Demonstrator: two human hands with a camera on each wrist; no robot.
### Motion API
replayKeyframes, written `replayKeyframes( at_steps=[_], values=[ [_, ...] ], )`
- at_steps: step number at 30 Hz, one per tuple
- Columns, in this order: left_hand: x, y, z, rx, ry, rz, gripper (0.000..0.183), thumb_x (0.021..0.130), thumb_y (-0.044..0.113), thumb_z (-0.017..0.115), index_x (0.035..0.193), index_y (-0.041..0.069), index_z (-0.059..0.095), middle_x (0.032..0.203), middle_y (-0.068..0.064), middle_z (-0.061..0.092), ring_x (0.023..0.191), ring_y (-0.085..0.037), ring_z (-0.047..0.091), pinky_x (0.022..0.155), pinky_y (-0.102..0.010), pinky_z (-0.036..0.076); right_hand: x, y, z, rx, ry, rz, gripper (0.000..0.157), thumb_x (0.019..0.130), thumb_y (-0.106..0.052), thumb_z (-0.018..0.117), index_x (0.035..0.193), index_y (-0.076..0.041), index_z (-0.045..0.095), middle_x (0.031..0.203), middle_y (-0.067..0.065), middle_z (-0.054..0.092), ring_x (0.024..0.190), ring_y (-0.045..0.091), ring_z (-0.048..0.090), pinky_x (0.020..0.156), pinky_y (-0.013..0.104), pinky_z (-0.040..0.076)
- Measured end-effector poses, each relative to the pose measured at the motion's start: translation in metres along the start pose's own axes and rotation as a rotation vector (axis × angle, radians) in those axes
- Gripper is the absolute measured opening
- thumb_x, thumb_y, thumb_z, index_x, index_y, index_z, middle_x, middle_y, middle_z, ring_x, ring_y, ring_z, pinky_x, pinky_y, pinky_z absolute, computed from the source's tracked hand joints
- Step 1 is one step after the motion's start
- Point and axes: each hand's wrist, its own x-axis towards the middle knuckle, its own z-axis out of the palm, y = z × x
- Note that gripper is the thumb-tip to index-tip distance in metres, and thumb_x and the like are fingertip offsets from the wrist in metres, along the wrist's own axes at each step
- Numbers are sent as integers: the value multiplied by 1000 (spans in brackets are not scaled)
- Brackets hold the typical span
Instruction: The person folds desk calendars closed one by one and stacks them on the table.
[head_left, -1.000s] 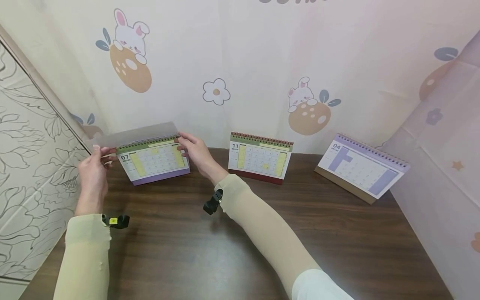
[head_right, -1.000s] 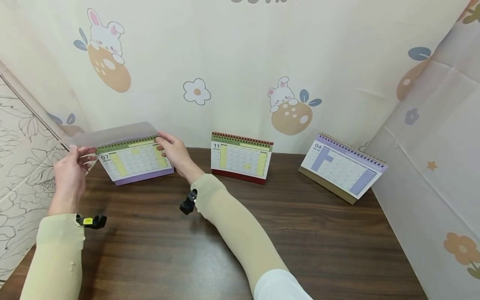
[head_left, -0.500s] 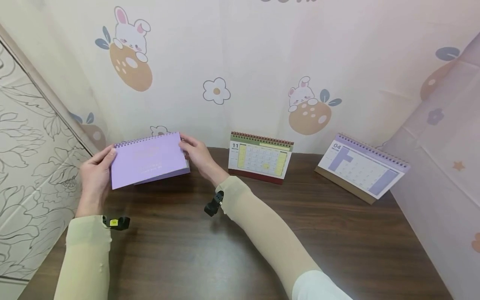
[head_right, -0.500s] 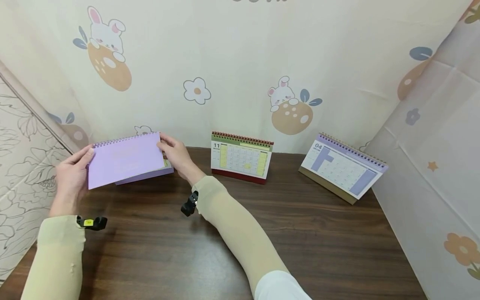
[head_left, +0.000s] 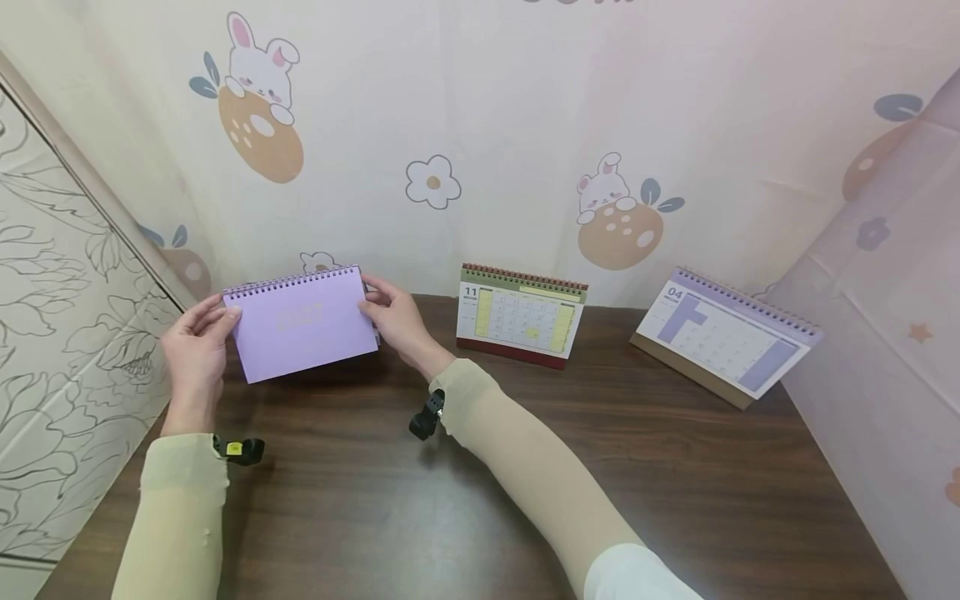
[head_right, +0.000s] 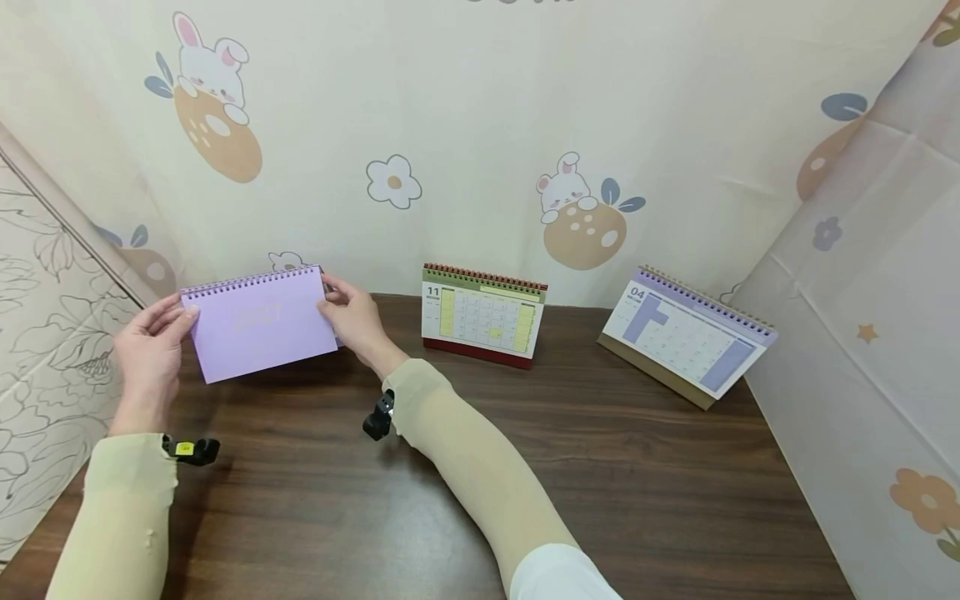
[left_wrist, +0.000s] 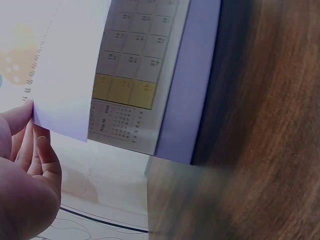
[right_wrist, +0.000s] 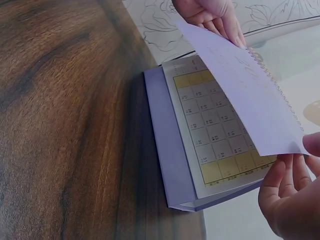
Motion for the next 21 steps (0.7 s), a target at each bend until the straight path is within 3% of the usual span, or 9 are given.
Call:
replayKeyframes(
  at_steps=[7, 15, 21],
  values=[
    [1, -5, 0, 71, 34, 3, 38, 81, 13, 84, 117, 8, 74, 90, 4, 65, 86, -7, 58, 76, -14, 46, 1, 7, 2, -48, 58, 2, 42, 96, -5, 65, 137, -12, 60, 103, 0, 70, 90, 13, 67, 76, 28, 55],
    [0, -7, -2, 180, 29, 37, 33, 88, 20, 78, 120, 13, 73, 107, 6, 58, 92, -6, 52, 70, -15, 42, 1, 14, 4, -138, 96, -1, 37, 96, -5, 64, 133, -12, 63, 112, -1, 68, 102, 11, 63, 84, 23, 52],
    [1, -6, 1, 236, -31, -1, 42, 95, 31, 69, 134, 18, 64, 129, 3, 53, 112, -9, 50, 90, -19, 41, -2, 13, 4, -168, 81, -14, 42, 97, -9, 63, 138, -12, 58, 133, 0, 62, 118, 12, 57, 96, 26, 48]
  ],
)
